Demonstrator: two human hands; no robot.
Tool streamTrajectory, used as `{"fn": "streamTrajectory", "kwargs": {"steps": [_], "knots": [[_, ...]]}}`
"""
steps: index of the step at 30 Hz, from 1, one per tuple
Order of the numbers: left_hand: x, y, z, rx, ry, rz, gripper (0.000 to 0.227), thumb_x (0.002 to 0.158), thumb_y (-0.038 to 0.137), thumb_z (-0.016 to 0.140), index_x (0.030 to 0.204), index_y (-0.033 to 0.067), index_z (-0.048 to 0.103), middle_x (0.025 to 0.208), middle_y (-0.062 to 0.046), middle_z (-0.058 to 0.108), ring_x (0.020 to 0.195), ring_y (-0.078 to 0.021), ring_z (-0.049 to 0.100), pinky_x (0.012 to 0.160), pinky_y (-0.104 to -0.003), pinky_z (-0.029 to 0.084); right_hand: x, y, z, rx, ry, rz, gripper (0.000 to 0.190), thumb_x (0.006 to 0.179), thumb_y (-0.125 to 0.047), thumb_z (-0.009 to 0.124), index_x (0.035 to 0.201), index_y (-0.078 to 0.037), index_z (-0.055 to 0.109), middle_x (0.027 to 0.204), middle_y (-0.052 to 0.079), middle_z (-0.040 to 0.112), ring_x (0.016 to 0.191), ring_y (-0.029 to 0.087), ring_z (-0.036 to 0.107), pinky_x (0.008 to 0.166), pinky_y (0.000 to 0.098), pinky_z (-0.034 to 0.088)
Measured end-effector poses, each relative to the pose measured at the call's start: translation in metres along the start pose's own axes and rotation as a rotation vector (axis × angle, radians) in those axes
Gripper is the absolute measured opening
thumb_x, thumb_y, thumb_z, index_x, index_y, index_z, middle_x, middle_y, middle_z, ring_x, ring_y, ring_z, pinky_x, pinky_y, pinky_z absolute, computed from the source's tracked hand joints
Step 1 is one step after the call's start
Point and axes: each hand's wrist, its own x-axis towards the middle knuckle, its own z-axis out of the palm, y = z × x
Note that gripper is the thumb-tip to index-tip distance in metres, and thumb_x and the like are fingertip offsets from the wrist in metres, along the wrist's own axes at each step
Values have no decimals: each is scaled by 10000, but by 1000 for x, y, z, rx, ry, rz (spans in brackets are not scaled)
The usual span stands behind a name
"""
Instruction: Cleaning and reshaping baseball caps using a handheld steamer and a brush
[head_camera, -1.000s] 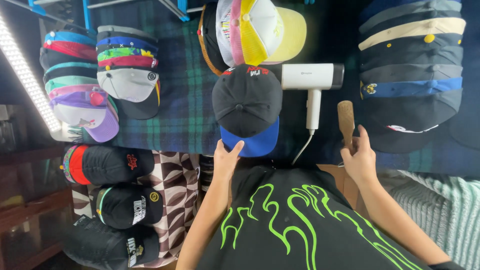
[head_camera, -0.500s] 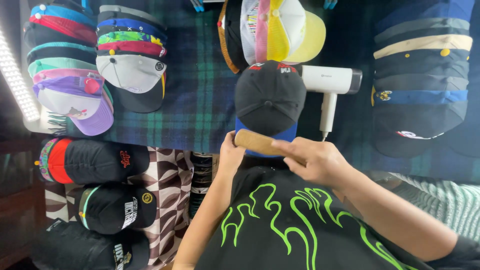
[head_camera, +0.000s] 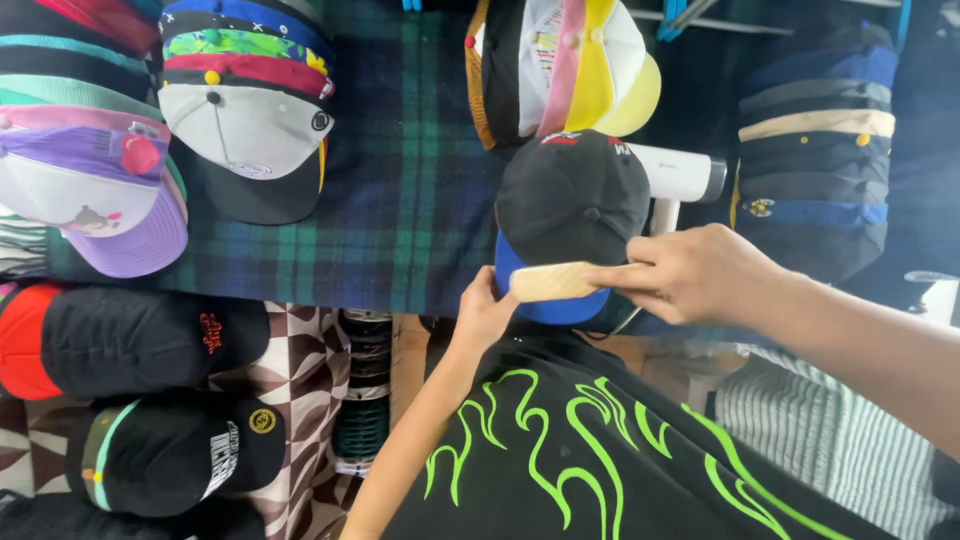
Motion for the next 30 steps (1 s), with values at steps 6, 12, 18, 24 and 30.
{"fn": "streamTrajectory", "kwargs": {"steps": [6,12,18,24,30], "knots": [[10,-21,-2,41,-3,91,292,842,354,766,888,141,572,719,17,602,653,-119,489,658,-322,440,16,118,-15,-757,-240,590,481,1143,-637,288,1545,-580,546,942,-141,695,732,138,764,497,335,536],[9,-30,-7,-89,-87,-54,374,864,306,790,1123,69,660,1042,-189,753,1082,-332,716,859,-440,613,91,-37,-54,-58,-227,-180,218,850,-255,642,1051,-321,693,683,26,607,542,273,677,425,423,567],[12,-41,1,-134,-98,-9,384,920,348,748,1146,51,660,1051,-205,747,1066,-338,722,852,-434,623,135,-27,29,-270,-279,-254,286,872,-174,593,601,-260,618,542,-29,598,453,226,641,417,388,488],[1,-41,-2,-96,-111,28,453,946,412,695,1218,56,627,1124,-229,728,1125,-367,693,910,-461,611,234,8,1,-464,-320,-222,410,924,-134,582,540,-270,623,534,-22,628,523,180,644,516,371,507],[2,-54,11,-127,-59,64,489,954,409,689,1248,25,612,1138,-262,713,1145,-405,671,915,-509,599,230,-30,-18,-423,-32,-448,324,801,-173,613,525,-281,482,479,-35,455,416,229,524,446,433,430]]}}
